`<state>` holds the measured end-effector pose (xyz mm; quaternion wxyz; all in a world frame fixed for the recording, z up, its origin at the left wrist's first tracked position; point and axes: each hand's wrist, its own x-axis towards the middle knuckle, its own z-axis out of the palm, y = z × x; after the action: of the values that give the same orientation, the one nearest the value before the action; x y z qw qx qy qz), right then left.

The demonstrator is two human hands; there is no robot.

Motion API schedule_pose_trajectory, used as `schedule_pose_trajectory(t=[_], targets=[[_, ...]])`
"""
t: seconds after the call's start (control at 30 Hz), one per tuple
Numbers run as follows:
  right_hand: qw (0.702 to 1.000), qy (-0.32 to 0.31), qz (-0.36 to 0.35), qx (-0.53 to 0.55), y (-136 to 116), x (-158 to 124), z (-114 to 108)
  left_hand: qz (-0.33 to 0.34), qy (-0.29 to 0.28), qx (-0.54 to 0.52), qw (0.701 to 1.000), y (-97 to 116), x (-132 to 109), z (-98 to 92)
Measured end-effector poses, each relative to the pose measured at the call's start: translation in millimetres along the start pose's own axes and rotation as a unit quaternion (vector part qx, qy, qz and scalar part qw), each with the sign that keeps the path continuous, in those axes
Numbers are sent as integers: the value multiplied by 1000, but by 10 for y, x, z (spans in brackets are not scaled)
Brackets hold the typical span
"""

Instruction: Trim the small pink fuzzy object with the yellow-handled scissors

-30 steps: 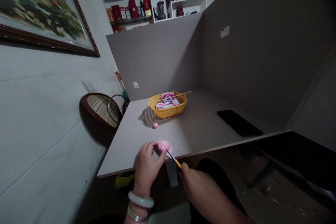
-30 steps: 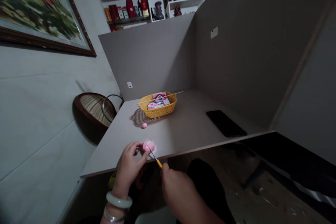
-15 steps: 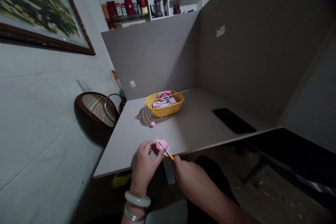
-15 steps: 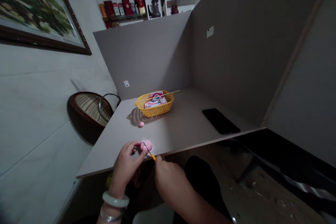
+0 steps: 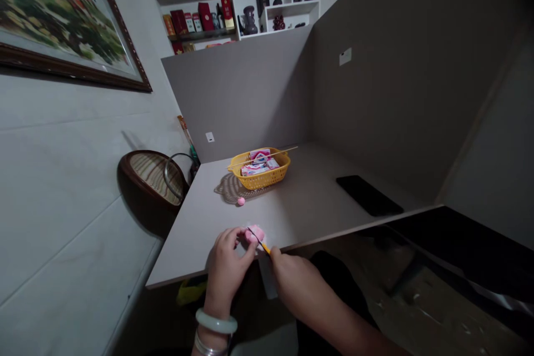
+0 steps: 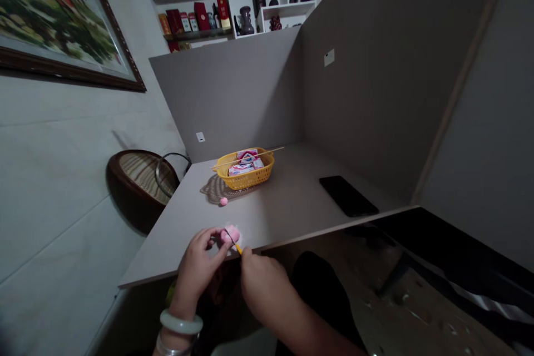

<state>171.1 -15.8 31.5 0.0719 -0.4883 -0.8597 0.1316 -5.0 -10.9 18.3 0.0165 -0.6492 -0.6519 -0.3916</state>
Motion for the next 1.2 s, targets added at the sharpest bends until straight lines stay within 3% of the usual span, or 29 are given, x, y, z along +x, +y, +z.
schedule_pose_trajectory(t=[0.23, 0.43, 0.6, 0.7, 0.9, 1.07, 1.2], targets=[[999, -31, 18, 6, 74, -149, 100, 4, 5, 1, 1000, -23, -2, 1], [1000, -18, 4, 6, -33, 15, -58, 4, 1, 6, 1000, -15, -2, 5], [999, -33, 11, 12, 39, -81, 38, -5, 0, 1, 1000, -23, -3, 2], [1000, -22, 13, 8, 71, -133, 81, -1, 3, -2, 1000, -8, -6, -3], [1000, 2, -5, -1, -3, 33, 19, -12, -4, -4, 1000, -7, -4, -7], [1000, -19, 7, 13, 100, -123, 141, -15, -16, -10, 1000, -15, -1, -8], [1000, -6, 7, -1, 61, -93, 89, -11, -11, -1, 1000, -7, -3, -9]])
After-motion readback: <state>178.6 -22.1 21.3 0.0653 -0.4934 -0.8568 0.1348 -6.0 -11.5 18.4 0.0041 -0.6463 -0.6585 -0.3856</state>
